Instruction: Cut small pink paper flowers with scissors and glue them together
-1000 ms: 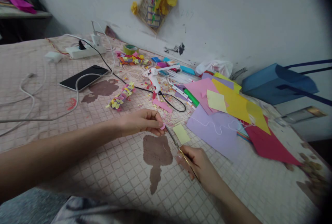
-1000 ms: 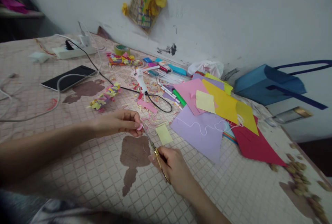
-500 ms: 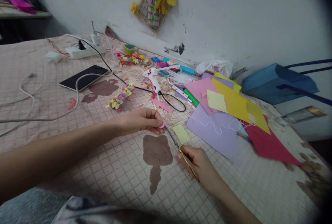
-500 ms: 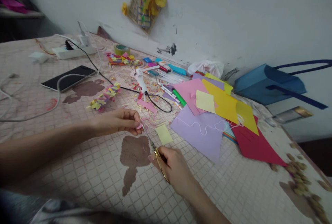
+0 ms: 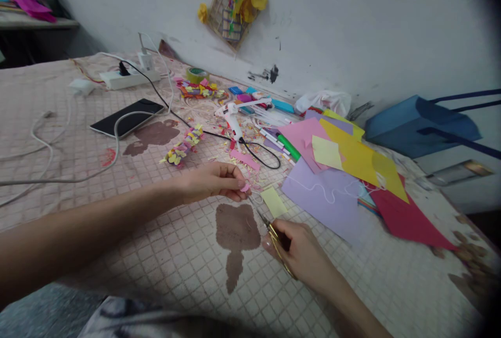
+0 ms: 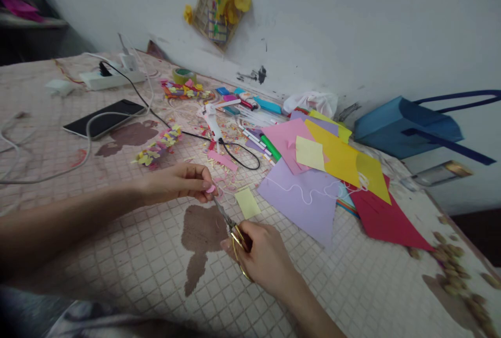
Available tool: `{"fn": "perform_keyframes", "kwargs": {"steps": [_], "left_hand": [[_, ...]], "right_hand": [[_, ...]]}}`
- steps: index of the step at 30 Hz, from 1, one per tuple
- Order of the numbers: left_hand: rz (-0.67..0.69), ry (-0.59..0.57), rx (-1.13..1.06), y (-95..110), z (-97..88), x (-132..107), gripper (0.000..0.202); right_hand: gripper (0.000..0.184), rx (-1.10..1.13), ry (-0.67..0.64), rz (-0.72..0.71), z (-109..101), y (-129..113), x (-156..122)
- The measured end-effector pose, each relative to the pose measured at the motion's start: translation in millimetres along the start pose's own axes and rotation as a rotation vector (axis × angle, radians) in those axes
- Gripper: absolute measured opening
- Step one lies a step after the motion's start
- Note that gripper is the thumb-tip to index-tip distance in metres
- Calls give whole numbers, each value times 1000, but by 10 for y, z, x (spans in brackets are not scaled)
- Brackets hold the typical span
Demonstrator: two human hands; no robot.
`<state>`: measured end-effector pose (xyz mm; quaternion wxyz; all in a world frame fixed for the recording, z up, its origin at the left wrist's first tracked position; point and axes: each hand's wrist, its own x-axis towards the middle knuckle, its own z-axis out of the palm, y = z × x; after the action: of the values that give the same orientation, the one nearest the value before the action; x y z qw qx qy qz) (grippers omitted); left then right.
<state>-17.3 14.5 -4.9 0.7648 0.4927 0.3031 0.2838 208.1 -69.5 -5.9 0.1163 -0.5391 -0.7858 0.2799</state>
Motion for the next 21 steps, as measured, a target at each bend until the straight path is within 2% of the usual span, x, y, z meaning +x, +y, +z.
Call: {"fn": "perform_keyframes", "kwargs": {"steps": [4, 7, 9, 12, 14, 16, 18, 21], "left_hand": [[7, 4, 15, 1, 4, 3, 15], [88, 29, 128, 16, 47, -17, 15], [242, 99, 303, 30, 96, -51, 13], [572, 280, 703, 39, 162, -118, 7], [780, 243, 932, 28, 177, -150, 6], [933, 184, 1081, 4, 163, -162, 12], [1027, 154, 1189, -26, 129, -161, 16], [1079, 161, 1315, -51, 81, -166, 20]], "right_hand": [[38, 165, -10, -2, -27, 14, -11], [38, 501, -66, 53, -39, 26, -4], [39, 738, -68, 89, -26, 25, 29], [27, 1009, 22, 94, 22, -7, 148], [19, 1147, 36, 94, 46, -53, 263], [15, 1225, 29, 62, 51, -113, 378], [14, 1288, 36, 33, 43, -172, 468], [16, 1355, 30, 33, 39, -230, 525]]}}
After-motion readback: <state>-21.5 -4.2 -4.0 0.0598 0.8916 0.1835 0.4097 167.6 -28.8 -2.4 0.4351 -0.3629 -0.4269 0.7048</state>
